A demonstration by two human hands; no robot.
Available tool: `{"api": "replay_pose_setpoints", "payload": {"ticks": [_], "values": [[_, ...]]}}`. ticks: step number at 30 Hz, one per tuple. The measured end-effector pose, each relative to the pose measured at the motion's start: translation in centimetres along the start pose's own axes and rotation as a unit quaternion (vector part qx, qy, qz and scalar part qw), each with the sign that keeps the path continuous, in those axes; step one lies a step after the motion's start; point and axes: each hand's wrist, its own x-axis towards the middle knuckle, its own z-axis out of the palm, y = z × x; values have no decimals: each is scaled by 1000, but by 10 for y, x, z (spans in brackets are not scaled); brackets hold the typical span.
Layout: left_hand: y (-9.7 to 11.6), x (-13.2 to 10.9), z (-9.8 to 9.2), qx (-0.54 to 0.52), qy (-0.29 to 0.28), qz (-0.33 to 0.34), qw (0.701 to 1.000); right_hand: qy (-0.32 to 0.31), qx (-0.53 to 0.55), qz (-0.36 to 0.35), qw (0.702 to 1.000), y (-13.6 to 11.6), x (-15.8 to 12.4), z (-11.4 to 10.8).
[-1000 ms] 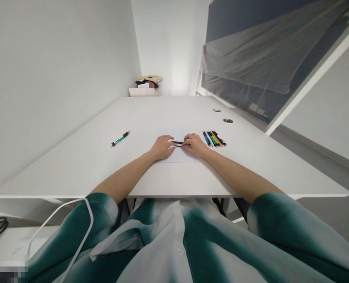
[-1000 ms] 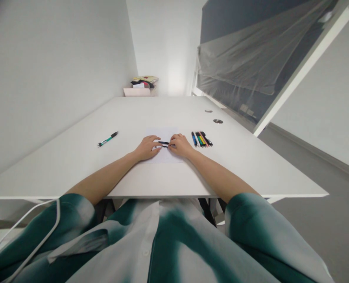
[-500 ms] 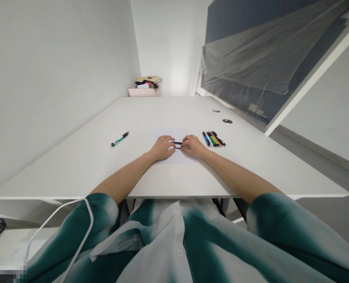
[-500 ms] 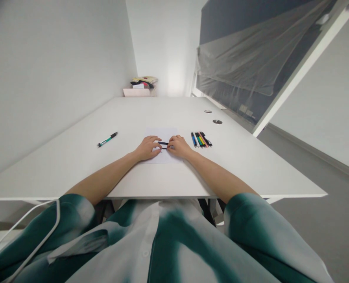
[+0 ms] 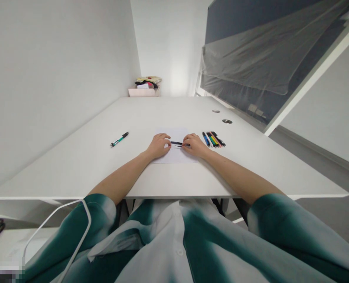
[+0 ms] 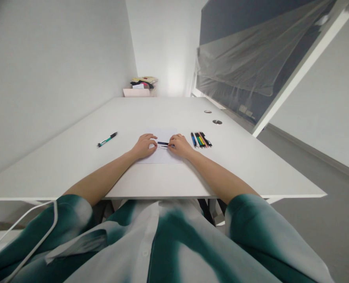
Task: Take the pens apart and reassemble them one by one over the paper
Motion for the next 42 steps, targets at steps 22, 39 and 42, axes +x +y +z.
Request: {"api": "replay_pose_setpoints", "payload": {"ticks": [22, 39, 42], "values": [[5, 0, 1, -3, 10, 16, 1000, -28, -9, -19, 999, -18, 4, -3], [1, 0, 1, 8, 16, 6, 1000, -33, -44, -28, 998, -18, 5, -4], [1, -1, 0, 30, -8, -40, 999, -33, -45, -24, 998, -18, 5, -4]]}}
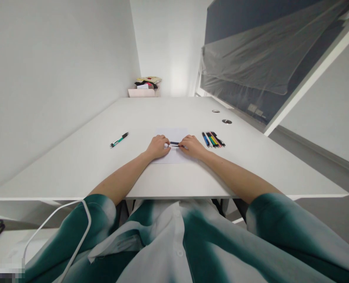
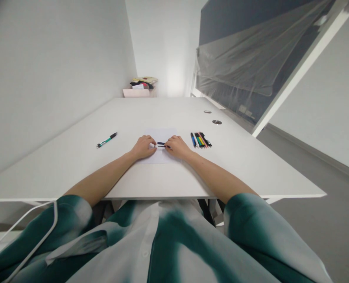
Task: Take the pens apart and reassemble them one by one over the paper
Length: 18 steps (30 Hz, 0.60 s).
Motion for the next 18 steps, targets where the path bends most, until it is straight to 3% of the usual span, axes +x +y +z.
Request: {"api": "replay_pose_setpoints", "payload": {"ticks": [8, 18], "values": [[-1, 3, 1, -16, -63, -58, 996, 6, 0, 6, 1000, 0, 0, 1], [-3, 4, 0, -164, -2, -81, 983, -4, -3, 9, 1000, 2, -1, 0]]}}
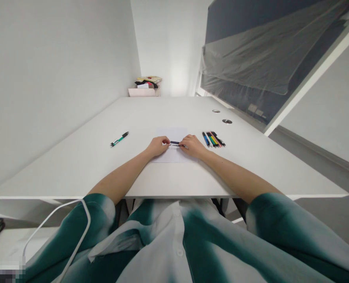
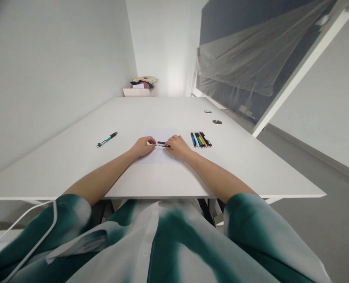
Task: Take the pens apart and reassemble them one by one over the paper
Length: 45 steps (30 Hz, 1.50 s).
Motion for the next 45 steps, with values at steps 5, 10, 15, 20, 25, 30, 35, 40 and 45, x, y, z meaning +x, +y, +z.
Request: {"api": "replay_pose_setpoints", "payload": {"ticks": [5, 10, 15, 20, 25, 30, 35, 40, 45], "values": [[3, 0, 1, -27, 6, 3, 1000, -1, 3, 5, 1000, -1, 0, -2], [6, -1, 0, -30, 1, 7, 1000, 6, 5, 0, 1000, -1, 1, -2], [6, -2, 3, -41, -2, 11, 999, 13, 8, -5, 1000, -2, 1, -1], [7, -1, 4, -65, -23, 19, 997, 12, 11, -8, 1000, -5, 1, -1], [9, -2, 5, -53, -31, 35, 997, 13, 16, -10, 1000, -9, 1, -2], [13, -5, 6, -23, -32, 60, 997, 13, 21, -16, 1000, -12, 1, -1], [14, -5, 5, 2, -32, 71, 997, 25, 20, -22, 999, -12, 2, 2], [14, -4, 5, 11, -43, 78, 996, 31, 30, -31, 999, -12, 2, 1], [14, -4, 6, -9, -41, 67, 997, 41, 36, -39, 998, -14, 2, 0]]}}
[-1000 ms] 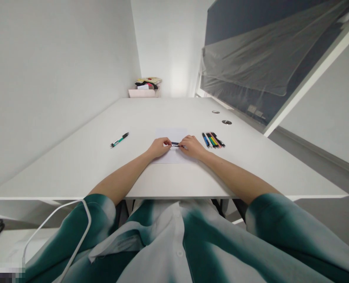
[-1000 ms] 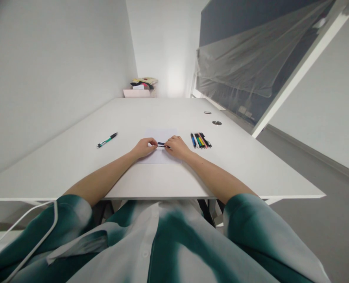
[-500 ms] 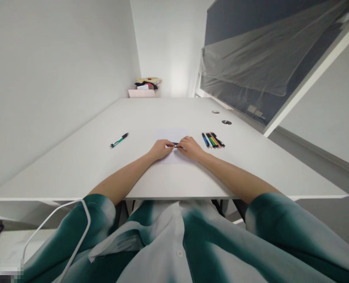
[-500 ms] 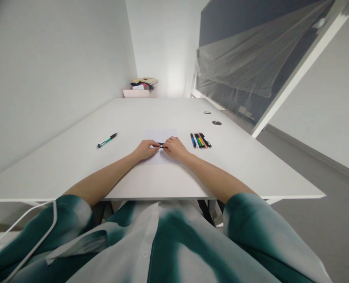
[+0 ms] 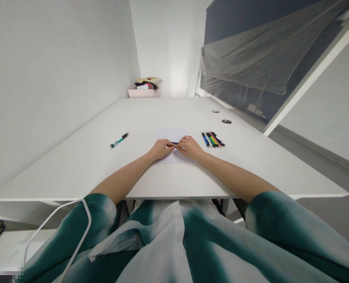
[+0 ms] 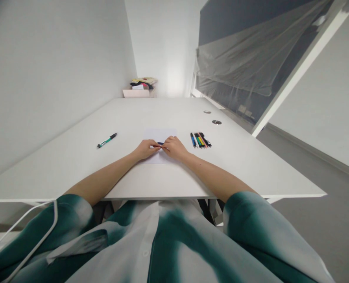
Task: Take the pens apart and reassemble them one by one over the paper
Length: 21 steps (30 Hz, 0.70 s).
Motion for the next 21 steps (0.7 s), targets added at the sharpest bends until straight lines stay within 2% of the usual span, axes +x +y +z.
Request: {"api": "replay_pose_setpoints", "payload": {"ticks": [5, 7, 10, 12, 16, 21], "values": [[-2, 0, -3, -13, 1, -1, 1000, 6, 14, 0, 1000, 0, 0, 1], [-6, 0, -8, -13, 6, -3, 1000, 27, 27, 6, 999, 5, -1, 1], [-17, 0, -19, -12, 17, -22, 1000, 71, 48, 53, 995, 18, -3, 0], [-27, 0, -26, -21, 22, -44, 999, 79, 49, 99, 991, 29, -4, 1], [-46, -2, -35, -77, 36, -108, 991, 46, 21, 147, 988, 39, -4, 6], [-53, -3, -36, -90, 23, -118, 989, 0, -16, 134, 991, 32, 0, 13]]}}
